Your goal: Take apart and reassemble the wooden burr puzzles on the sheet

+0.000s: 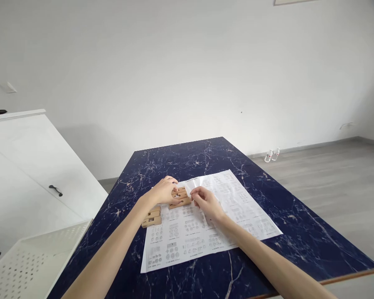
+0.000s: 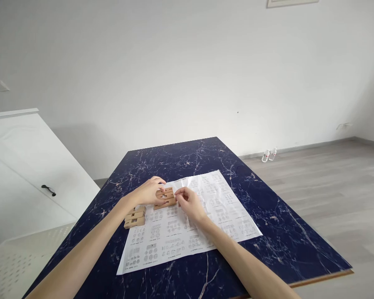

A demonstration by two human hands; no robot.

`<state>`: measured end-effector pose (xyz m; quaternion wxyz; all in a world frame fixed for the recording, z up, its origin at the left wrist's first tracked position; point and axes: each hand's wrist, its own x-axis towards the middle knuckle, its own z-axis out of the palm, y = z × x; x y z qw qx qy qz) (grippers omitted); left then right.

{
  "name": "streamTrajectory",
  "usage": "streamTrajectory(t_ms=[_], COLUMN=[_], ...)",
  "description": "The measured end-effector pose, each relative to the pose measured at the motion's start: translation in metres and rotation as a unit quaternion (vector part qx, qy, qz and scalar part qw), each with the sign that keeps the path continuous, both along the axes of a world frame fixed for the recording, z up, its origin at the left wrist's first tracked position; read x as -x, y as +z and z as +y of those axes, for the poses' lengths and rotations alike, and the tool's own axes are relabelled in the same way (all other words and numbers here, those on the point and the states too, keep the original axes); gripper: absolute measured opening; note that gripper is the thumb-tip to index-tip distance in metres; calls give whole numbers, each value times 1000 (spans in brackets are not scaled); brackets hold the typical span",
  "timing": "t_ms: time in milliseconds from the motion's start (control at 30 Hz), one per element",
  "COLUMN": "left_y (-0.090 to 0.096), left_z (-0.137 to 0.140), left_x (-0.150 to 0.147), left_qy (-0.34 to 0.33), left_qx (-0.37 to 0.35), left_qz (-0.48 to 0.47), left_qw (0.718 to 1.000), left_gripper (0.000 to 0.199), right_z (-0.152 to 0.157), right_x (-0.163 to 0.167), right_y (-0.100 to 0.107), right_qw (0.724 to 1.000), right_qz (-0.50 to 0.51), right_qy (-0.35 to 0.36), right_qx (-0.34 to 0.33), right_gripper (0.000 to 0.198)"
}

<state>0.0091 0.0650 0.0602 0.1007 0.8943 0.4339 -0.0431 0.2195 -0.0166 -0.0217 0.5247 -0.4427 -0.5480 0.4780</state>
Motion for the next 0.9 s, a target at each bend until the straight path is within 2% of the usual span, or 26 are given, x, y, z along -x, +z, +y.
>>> streamTrajectory(t_ms=[167, 300, 433, 567, 700, 900], left_y=[-2, -8, -21, -37, -53, -60], left_z=[-19, -37, -57, -79, -96, -101], left_x=[-32, -44, -45, -41, -38, -31], left_qy=[-22, -23, 0, 7, 29, 26], left_qx=[4, 18, 26, 19, 1, 16], left_qz=[-36, -76, -129, -183, -279, -294], left_qw=[999, 997, 991, 983, 960, 955], left_gripper=[28, 31, 43, 36, 42, 45], right_z=[6, 4, 1, -5, -12, -16], right_x=[-8, -9, -10, -9, -4, 2], right_y=[3, 5, 8, 9, 8, 10], right_qw=[993, 991, 994, 994, 992, 991], right_qz=[81, 84, 41, -31, -94, -124], right_qy=[-70, -90, -98, -101, -74, -33], right_qx=[44, 49, 24, -21, -42, -42], right_gripper=[20, 22, 18, 12, 9, 9])
